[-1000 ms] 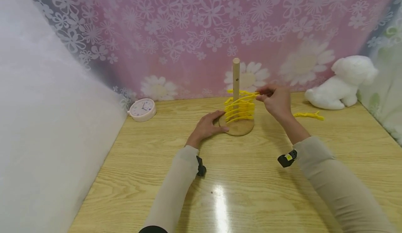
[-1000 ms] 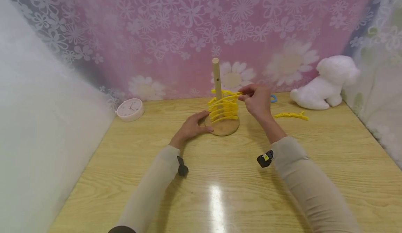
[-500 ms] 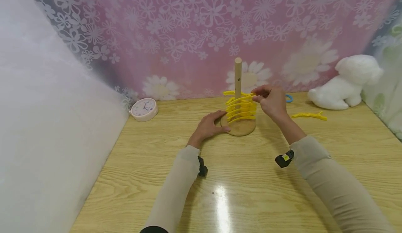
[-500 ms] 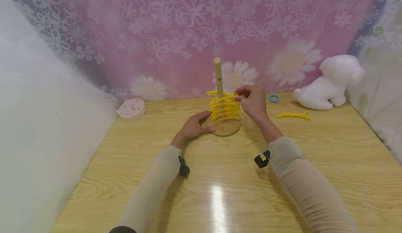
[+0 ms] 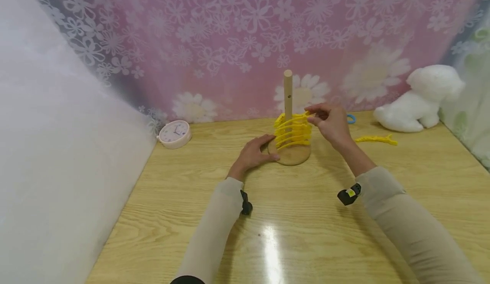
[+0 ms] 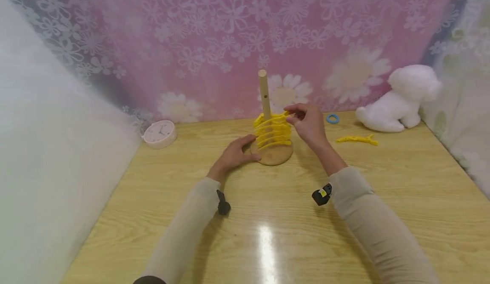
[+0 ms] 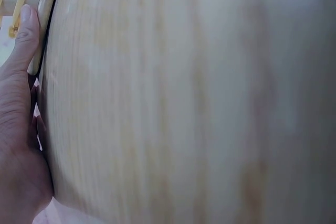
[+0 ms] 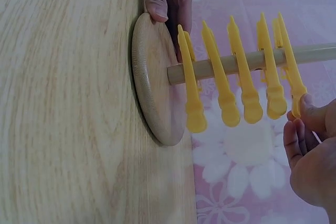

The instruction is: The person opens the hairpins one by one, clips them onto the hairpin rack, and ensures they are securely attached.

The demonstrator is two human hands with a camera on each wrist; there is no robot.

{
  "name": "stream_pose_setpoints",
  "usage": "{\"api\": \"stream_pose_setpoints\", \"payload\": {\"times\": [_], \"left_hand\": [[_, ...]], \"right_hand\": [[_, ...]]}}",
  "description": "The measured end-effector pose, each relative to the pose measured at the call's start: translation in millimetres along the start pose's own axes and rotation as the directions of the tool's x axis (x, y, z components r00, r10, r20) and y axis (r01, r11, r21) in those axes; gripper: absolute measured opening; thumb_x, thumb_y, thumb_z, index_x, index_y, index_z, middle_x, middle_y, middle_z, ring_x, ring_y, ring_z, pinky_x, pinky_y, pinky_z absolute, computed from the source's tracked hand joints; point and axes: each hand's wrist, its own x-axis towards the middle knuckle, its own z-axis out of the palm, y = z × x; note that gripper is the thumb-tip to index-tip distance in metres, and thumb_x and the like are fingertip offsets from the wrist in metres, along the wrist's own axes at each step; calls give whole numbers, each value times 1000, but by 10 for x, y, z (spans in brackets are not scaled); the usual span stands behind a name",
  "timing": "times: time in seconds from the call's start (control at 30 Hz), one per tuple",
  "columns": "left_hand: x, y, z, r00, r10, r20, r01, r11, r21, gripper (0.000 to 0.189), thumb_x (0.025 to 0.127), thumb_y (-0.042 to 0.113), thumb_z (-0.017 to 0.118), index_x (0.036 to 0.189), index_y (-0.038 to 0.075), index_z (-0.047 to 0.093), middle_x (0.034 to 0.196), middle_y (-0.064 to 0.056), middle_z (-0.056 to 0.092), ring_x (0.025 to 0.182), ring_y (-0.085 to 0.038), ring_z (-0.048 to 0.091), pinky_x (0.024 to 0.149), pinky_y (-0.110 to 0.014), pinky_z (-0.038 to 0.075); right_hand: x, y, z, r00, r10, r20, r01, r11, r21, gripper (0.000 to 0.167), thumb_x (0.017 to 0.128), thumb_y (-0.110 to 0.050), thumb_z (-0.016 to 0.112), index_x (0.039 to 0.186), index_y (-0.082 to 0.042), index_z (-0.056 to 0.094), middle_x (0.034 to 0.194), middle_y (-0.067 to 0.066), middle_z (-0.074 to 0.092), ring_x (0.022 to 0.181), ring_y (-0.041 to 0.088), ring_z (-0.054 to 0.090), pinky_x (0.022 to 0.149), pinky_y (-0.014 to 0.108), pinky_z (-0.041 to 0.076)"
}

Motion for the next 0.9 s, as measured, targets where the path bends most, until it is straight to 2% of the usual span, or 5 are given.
{"api": "stream_pose_setpoints", "payload": {"times": [0.13, 0.37, 0.57, 0.9], "left_hand": [[-10, 32, -10, 1000, -1, -14, 1, 1000, -2, 84, 89, 57, 78, 161, 33, 42, 168, -1, 35, 155, -23, 32, 126, -47, 27], [-32, 67, -6, 1000, -8, 2, 8, 1000, 25, 83, 91, 54, 77, 162, 32, 40, 168, 0, 36, 155, -23, 32, 126, -47, 27], [-26, 40, 27, 1000, -9, 6, 9, 1000, 21, 84, 91, 56, 77, 162, 32, 39, 168, -1, 35, 155, -26, 31, 126, -49, 25], [-22, 54, 35, 1000, -16, 2, 16, 1000, 18, 82, 91, 54, 77, 161, 31, 41, 168, 1, 36, 155, -24, 30, 127, -46, 24]], "right_hand": [[-22, 31, -36, 1000, -11, 25, 10, 999, 34, 25, 100, -8, 70, 124, -5, 75, 115, 15, 69, 88, 17, 58, 75, 17, 49], [-64, 98, -92, 996, -14, 83, 6, 996, 89, 29, 101, -14, 71, 128, -5, 73, 121, 13, 67, 91, 17, 59, 76, 20, 51], [-85, 144, -139, 992, -51, 116, 41, 995, 91, 31, 101, -17, 71, 131, -8, 71, 125, 13, 68, 94, 16, 61, 82, 21, 51], [-134, 208, -271, 986, -39, 164, 20, 993, 115, 39, 102, -21, 70, 140, -12, 66, 137, 13, 65, 103, 11, 60, 89, 21, 48]]}}
